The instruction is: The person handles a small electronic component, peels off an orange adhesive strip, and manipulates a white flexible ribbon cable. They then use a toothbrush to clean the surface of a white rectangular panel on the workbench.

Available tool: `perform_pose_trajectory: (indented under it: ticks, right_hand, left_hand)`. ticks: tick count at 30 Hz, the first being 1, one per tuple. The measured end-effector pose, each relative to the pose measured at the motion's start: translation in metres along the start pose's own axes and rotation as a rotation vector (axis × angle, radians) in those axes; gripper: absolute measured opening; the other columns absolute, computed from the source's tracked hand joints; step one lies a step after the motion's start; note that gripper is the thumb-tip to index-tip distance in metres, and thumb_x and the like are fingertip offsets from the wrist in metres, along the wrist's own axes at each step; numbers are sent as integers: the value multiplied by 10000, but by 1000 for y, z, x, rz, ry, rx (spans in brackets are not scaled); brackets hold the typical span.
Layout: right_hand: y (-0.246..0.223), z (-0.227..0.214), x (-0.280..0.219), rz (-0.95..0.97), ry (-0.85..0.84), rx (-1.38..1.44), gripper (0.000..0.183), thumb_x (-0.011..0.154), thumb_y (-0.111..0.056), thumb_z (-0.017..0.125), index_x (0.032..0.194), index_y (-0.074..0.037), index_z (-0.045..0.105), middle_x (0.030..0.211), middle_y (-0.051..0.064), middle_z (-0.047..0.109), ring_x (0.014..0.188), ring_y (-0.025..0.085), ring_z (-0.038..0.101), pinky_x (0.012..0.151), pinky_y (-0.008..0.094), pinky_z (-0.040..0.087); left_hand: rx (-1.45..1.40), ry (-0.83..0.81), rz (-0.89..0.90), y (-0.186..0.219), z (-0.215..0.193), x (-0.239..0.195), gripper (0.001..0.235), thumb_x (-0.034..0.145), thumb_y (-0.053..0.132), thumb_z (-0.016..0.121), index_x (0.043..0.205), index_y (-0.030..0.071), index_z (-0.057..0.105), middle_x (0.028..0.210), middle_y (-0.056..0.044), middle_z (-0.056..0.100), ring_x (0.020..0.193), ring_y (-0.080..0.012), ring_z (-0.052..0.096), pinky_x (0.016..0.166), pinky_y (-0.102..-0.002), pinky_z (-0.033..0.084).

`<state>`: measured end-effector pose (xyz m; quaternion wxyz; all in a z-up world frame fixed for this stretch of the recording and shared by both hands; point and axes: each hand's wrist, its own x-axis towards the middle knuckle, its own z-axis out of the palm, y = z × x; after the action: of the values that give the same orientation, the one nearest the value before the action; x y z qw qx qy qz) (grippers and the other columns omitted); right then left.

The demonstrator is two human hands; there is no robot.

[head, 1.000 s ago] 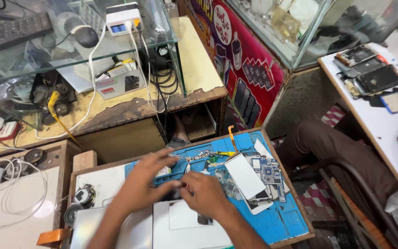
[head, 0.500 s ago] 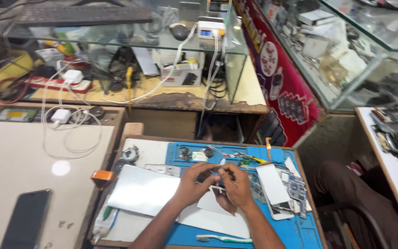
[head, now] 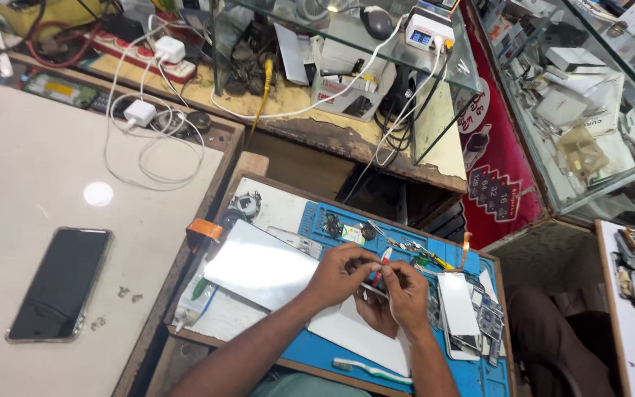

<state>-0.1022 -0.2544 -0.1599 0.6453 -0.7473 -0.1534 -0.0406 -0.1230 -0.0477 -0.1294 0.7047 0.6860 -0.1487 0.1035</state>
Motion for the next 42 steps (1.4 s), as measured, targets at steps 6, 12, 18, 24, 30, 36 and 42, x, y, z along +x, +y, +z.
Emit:
perform_pose_trajectory:
  ticks: [6,12,18,24,30,36,42]
  right_hand:
    - [-4,0,-3,5,94,-125,143,990,-145,689,911,-27,700,736,-20,608,641,36,519,555,207,424]
    - [-5,-5,-5,21,34,53,131,1021,-145,654,962,-31,676,777,-23,616,669,30,530,584,200,435]
    - [-17,0,-2,-4,-28,145,185,1054,-197,636,952,-44,650,764,-26,614,616,23,508,545,184,422]
    - [-23,6,0,80,-40,263,216,1069,-237,616,985,-39,636,783,-8,627,627,23,514,560,187,449]
    - [-30,11,-2,92,-99,248,167,1019,-196,641,1011,-30,652,811,-5,662,673,22,588,596,183,515]
    - [-33,16,-4,134,-35,12,123,922,-61,755,996,-21,666,765,-22,624,650,5,556,578,182,504]
    - [-49,18,-3,88,34,-182,114,861,-45,780,949,-39,708,735,6,633,584,12,467,485,203,381]
  left_hand:
    - [147,51,154,0,5,2,156,924,124,756,1050,33,763,943,-86,718,795,-136,679,701,-276,554]
    - [30,-32,151,-18,11,1,141,986,85,695,1088,4,749,978,-85,703,873,-145,677,747,-275,564]
    - [-182,-60,-100,-22,13,2,180,1008,138,677,1101,-4,735,966,-42,663,823,-92,706,739,-232,611]
    - [-151,-58,-88,-17,13,0,172,1003,124,690,1069,-32,724,947,-47,667,797,-96,693,698,-240,570]
    - [-206,-54,-195,-13,13,1,172,1003,130,653,1090,-17,677,913,-36,741,830,-70,736,703,-230,621]
    - [-129,-59,-153,-23,12,0,168,1009,121,650,1084,-20,701,903,-70,755,806,-76,705,692,-230,599]
    - [-156,-20,-219,-21,16,1,186,984,131,681,1079,-27,709,896,-76,757,796,-85,711,671,-250,623]
